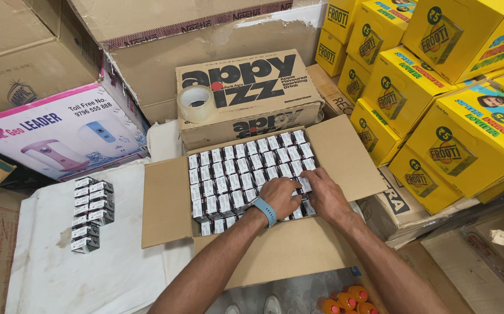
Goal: The person repeatedly picks small rectangular boxes from a larger cardboard box and places them onto a white cloth on the floor. The person arranges the small boxes in neat rows on the cloth. The person wears white shoes and a blue wristband.
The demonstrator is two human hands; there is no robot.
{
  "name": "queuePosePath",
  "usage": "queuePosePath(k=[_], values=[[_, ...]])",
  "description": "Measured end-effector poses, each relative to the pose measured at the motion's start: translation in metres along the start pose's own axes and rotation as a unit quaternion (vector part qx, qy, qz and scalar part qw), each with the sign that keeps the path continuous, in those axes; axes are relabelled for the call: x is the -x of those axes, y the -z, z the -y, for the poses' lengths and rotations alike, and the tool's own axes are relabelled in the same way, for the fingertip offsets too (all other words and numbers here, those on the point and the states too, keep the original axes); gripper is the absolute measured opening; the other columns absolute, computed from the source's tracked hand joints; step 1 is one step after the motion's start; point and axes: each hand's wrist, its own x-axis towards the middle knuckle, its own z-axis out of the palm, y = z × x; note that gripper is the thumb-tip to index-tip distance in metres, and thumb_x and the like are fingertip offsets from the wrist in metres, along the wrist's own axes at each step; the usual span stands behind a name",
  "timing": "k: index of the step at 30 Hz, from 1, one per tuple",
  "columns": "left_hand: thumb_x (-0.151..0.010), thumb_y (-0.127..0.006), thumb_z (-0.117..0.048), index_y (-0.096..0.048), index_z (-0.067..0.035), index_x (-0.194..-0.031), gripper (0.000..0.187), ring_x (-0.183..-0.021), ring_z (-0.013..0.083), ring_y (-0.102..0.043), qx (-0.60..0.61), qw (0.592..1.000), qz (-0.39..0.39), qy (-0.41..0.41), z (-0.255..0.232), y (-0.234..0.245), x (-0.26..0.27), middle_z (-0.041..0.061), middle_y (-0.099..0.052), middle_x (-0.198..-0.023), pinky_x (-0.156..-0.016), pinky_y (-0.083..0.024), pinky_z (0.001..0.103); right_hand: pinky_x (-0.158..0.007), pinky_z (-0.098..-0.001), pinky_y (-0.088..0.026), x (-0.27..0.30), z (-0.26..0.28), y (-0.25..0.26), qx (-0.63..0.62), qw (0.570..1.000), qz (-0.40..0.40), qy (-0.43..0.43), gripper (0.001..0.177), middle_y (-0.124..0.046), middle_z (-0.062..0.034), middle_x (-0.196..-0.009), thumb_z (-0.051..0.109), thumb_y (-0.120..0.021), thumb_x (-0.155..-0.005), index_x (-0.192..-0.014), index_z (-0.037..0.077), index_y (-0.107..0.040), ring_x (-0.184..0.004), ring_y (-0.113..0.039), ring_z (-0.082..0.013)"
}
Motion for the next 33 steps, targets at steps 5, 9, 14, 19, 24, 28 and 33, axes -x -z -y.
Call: queuePosePath(k=[5, 9, 14, 19, 24, 28, 33], values=[[-0.090, -0.061, -0.021, -0.061, -0.003, -0.138, 0.051, -0.098, 0.0350, -0.069, 0.082, 0.996, 0.002, 0.015, 0.016, -0.006, 0.000, 0.013, -0.069, -0.098, -0.087, -0.056, 0.049, -0.102, -0.0560, -0.054, 0.006, 0.011, 0.015, 0.015, 1.000, 0.012, 0.003, 0.062, -0.057, -0.0102, -0.128, 0.003, -0.064, -0.079, -0.137, 0.025, -0.057, -0.121, -0.063, -0.0408], [-0.084, -0.065, -0.017, -0.062, -0.005, -0.136, 0.054, -0.081, 0.0282, -0.069, 0.162, 0.984, -0.071, 0.014, 0.033, -0.003, -0.001, 0.009, -0.070, -0.085, -0.074, -0.055, 0.042, -0.107, -0.0586, -0.049, 0.010, 0.024, 0.036, -0.040, 0.999, -0.006, -0.009, 0.057, -0.057, -0.0143, -0.137, 0.015, -0.067, -0.082, -0.138, 0.020, -0.061, -0.128, -0.059, -0.0420], [-0.086, -0.064, -0.008, -0.057, -0.003, -0.143, 0.058, -0.117, 0.0395, -0.062, 0.250, 0.959, -0.132, 0.029, 0.033, 0.026, 0.021, 0.022, -0.063, -0.127, -0.099, -0.051, 0.048, -0.108, -0.0615, -0.045, 0.009, 0.062, 0.053, -0.155, 0.985, -0.060, 0.035, 0.056, -0.057, -0.0182, -0.145, 0.019, -0.070, -0.085, -0.140, 0.015, -0.061, -0.134, -0.052, -0.0437], [-0.090, -0.057, -0.004, -0.043, -0.005, -0.155, 0.067, -0.147, 0.0471, -0.034, 0.266, 0.953, -0.142, 0.030, 0.050, 0.060, 0.050, 0.023, -0.040, -0.159, -0.121, -0.031, 0.059, -0.114, -0.0615, -0.038, -0.002, 0.091, 0.049, -0.223, 0.972, -0.031, 0.058, 0.062, -0.049, -0.0171, -0.156, 0.016, -0.069, -0.086, -0.146, 0.012, -0.054, -0.144, -0.041, -0.0437], [-0.084, -0.062, -0.006, -0.042, -0.006, -0.155, 0.074, -0.150, 0.0466, -0.029, 0.248, 0.948, -0.198, 0.021, 0.079, 0.087, 0.085, 0.023, -0.036, -0.162, -0.124, -0.027, 0.059, -0.118, -0.0674, -0.028, -0.017, 0.124, 0.031, -0.255, 0.958, -0.012, 0.130, 0.067, -0.039, -0.0227, -0.161, 0.010, -0.070, -0.085, -0.149, 0.010, -0.050, -0.149, -0.030, -0.0474], [-0.084, -0.064, -0.006, -0.043, -0.005, -0.154, 0.073, -0.150, 0.0457, -0.029, 0.247, 0.938, -0.239, 0.036, 0.106, 0.100, 0.120, 0.025, -0.037, -0.160, -0.125, -0.026, 0.058, -0.118, -0.0685, -0.026, -0.031, 0.152, 0.010, -0.266, 0.952, 0.030, 0.146, 0.069, -0.037, -0.0206, -0.162, 0.012, -0.070, -0.087, -0.151, 0.011, -0.048, -0.151, -0.027, -0.0451], [-0.080, -0.067, -0.010, -0.049, -0.013, -0.152, 0.074, -0.150, 0.0372, -0.034, 0.229, 0.930, -0.282, 0.059, 0.155, 0.108, 0.160, 0.019, -0.043, -0.159, -0.126, -0.027, 0.051, -0.118, -0.0727, -0.020, -0.040, 0.198, -0.019, -0.290, 0.936, 0.074, 0.186, 0.068, -0.030, -0.0240, -0.164, 0.012, -0.066, -0.092, -0.155, 0.007, -0.040, -0.150, -0.018, -0.0514]])
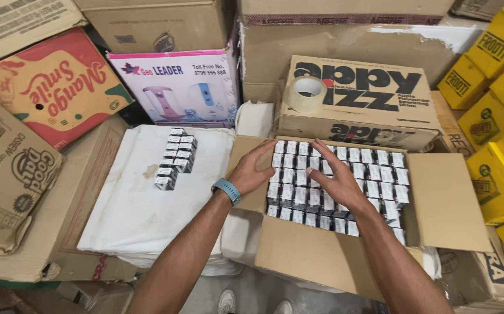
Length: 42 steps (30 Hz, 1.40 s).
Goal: The person repeatedly picks small rectangular boxes from a larger cardboard box and places them onto a white cloth on the floor. The person arranges the small boxes in neat rows on the cloth. The person wears white shoes and a blue wristband.
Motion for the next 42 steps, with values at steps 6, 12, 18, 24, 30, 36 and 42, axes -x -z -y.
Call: queuePosePath(k=[6, 12, 18, 24, 30, 36, 42], values=[[-0.080, -0.067, -0.010, -0.045, -0.011, -0.155, 0.078, -0.150, 0.0400, -0.032, -0.017, 0.998, -0.044, 0.034, 0.023, 0.068, 0.040, 0.024, -0.039, -0.159, -0.126, -0.025, 0.053, -0.121, -0.0668, -0.021, -0.042, 0.002, -0.066, 0.009, 0.999, 0.044, 0.014, 0.067, -0.035, -0.0174, -0.164, 0.013, -0.069, -0.090, -0.153, 0.010, -0.044, -0.152, -0.024, -0.0428], [-0.081, -0.066, -0.008, -0.046, -0.015, -0.154, 0.076, -0.151, 0.0371, -0.033, -0.035, 0.993, -0.080, 0.082, 0.047, 0.138, 0.085, 0.019, -0.039, -0.161, -0.125, -0.028, 0.051, -0.123, -0.0603, -0.022, -0.069, 0.012, -0.146, 0.006, 0.994, 0.099, 0.045, 0.070, -0.036, -0.0195, -0.163, 0.013, -0.072, -0.088, -0.152, 0.009, -0.046, -0.151, -0.026, -0.0424], [-0.084, -0.064, -0.009, -0.048, -0.015, -0.153, 0.072, -0.150, 0.0385, -0.034, -0.034, 0.987, -0.097, 0.120, 0.092, 0.198, 0.117, 0.020, -0.040, -0.160, -0.125, -0.028, 0.052, -0.124, -0.0570, -0.023, -0.102, 0.019, -0.228, -0.025, 0.992, 0.113, 0.043, 0.069, -0.041, -0.0189, -0.160, 0.015, -0.074, -0.086, -0.150, 0.010, -0.049, -0.150, -0.030, -0.0401], [-0.083, -0.064, -0.009, -0.051, -0.018, -0.151, 0.070, -0.151, 0.0357, -0.033, -0.021, 0.977, -0.106, 0.184, 0.121, 0.241, 0.134, 0.016, -0.039, -0.162, -0.123, -0.032, 0.052, -0.119, -0.0616, -0.031, -0.134, 0.008, -0.301, -0.028, 0.992, 0.122, -0.020, 0.065, -0.046, -0.0146, -0.158, 0.015, -0.073, -0.087, -0.149, 0.014, -0.053, -0.149, -0.035, -0.0389], [-0.084, -0.066, -0.015, -0.050, -0.021, -0.153, 0.071, -0.151, 0.0341, -0.033, 0.002, 0.964, -0.101, 0.245, 0.198, 0.255, 0.147, 0.015, -0.035, -0.164, -0.118, -0.038, 0.051, -0.115, -0.0561, -0.041, -0.149, -0.026, -0.371, 0.000, 0.992, 0.109, -0.063, 0.057, -0.059, -0.0076, -0.146, 0.013, -0.076, -0.086, -0.141, 0.017, -0.063, -0.142, -0.047, -0.0319], [-0.085, -0.064, -0.015, -0.033, -0.008, -0.161, 0.082, -0.153, 0.0362, -0.025, 0.078, 0.940, -0.078, 0.322, 0.229, 0.253, 0.160, 0.019, -0.026, -0.167, -0.123, -0.032, 0.051, -0.111, -0.0500, -0.050, -0.146, -0.047, -0.420, 0.038, 0.986, 0.118, -0.112, 0.064, -0.055, -0.0166, -0.143, 0.011, -0.073, -0.086, -0.147, 0.008, -0.054, -0.137, -0.052, -0.0369], [-0.086, -0.062, -0.010, -0.029, -0.002, -0.160, 0.081, -0.153, 0.0338, -0.027, 0.141, 0.932, -0.073, 0.325, 0.206, 0.243, 0.163, 0.021, -0.033, -0.164, -0.125, -0.028, 0.049, -0.110, -0.0415, -0.053, -0.134, -0.047, -0.442, 0.078, 0.974, 0.117, -0.180, 0.063, -0.055, -0.0131, -0.139, 0.015, -0.073, -0.089, -0.148, 0.011, -0.051, -0.135, -0.056, -0.0310]])
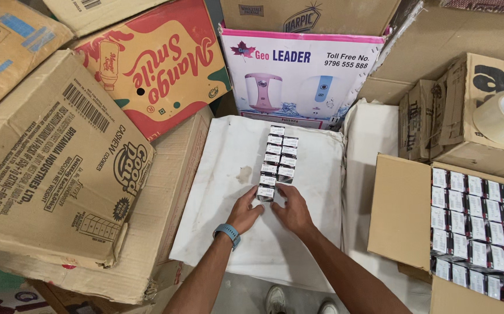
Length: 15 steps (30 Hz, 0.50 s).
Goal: The person repeatedly picks small rectangular boxes from a larger cardboard box and places them onto a white cloth on the floor. The person arranges the small boxes in neat rows on the cloth. The person wears white shoes and a blue wristband.
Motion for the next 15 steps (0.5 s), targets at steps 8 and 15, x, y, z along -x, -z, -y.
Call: queuePosePath(k=[8, 15], values=[[-0.088, -0.062, -0.003, -0.045, -0.006, -0.150, 0.065, -0.142, 0.0369, -0.048, 0.027, 0.999, -0.029, -0.020, 0.054, 0.006, -0.015, 0.024, -0.051, -0.151, -0.118, -0.040, 0.049, -0.103, -0.0376, -0.058, -0.001, -0.011, -0.012, -0.025, 1.000, -0.011, -0.007, 0.050, -0.056, -0.0139, -0.127, 0.011, -0.075, -0.085, -0.131, 0.010, -0.055, -0.131, -0.059, -0.0311], [-0.087, -0.071, 0.003, -0.058, -0.002, -0.136, 0.051, -0.123, 0.0331, -0.065, 0.064, 0.994, -0.067, -0.054, 0.075, 0.001, -0.022, 0.024, -0.065, -0.132, -0.104, -0.055, 0.041, -0.105, -0.0413, -0.054, 0.016, -0.001, -0.010, -0.075, 0.997, 0.018, -0.010, 0.041, -0.063, -0.0151, -0.138, 0.004, -0.068, -0.089, -0.127, 0.009, -0.053, -0.134, -0.059, -0.0303]])
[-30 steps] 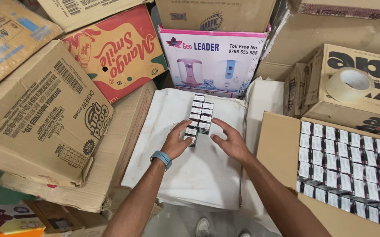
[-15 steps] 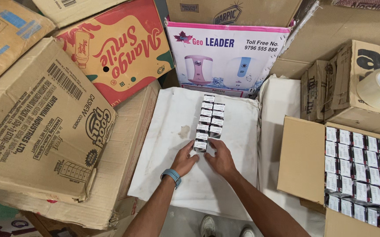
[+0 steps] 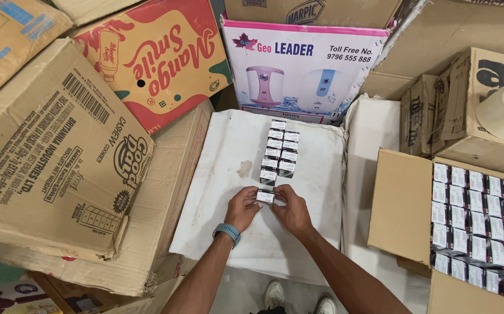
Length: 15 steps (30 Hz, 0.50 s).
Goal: The person repeatedly picks small rectangular boxes from a larger cardboard box and places them onto a white cloth on the floor. The person arranges the small boxes in neat rows on the cloth. The person wears white shoes and a blue wristband.
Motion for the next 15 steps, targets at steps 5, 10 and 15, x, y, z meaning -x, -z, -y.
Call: queuePosePath(k=[5, 10, 15], values=[[-0.089, -0.072, 0.001, -0.063, -0.001, -0.135, 0.047, -0.115, 0.0277, -0.070, -0.006, 1.000, -0.008, -0.015, -0.009, -0.003, 0.002, 0.021, -0.070, -0.126, -0.097, -0.060, 0.036, -0.103, -0.0421, -0.056, 0.010, 0.006, 0.011, -0.010, 1.000, -0.008, 0.024, 0.040, -0.066, -0.0189, -0.136, 0.000, -0.068, -0.089, -0.126, 0.008, -0.055, -0.130, -0.062, -0.0315], [-0.089, -0.072, 0.000, -0.064, 0.000, -0.136, 0.047, -0.110, 0.0242, -0.071, -0.007, 0.999, -0.010, -0.038, -0.035, -0.011, 0.004, 0.022, -0.070, -0.125, -0.091, -0.061, 0.033, -0.101, -0.0442, -0.056, 0.014, 0.010, 0.026, -0.038, 0.997, -0.026, 0.063, 0.041, -0.065, -0.0234, -0.134, -0.001, -0.067, -0.089, -0.128, 0.006, -0.055, -0.126, -0.064, -0.0339], [-0.089, -0.073, -0.001, -0.064, 0.002, -0.134, 0.046, -0.130, 0.0342, -0.058, 0.012, 0.995, 0.005, -0.094, -0.075, -0.026, 0.002, 0.025, -0.064, -0.135, -0.104, -0.056, 0.038, -0.093, -0.0353, -0.060, 0.030, 0.041, 0.052, -0.097, 0.989, -0.076, 0.082, 0.043, -0.072, -0.0188, -0.125, 0.004, -0.076, -0.086, -0.127, 0.006, -0.061, -0.114, -0.071, -0.0233]])
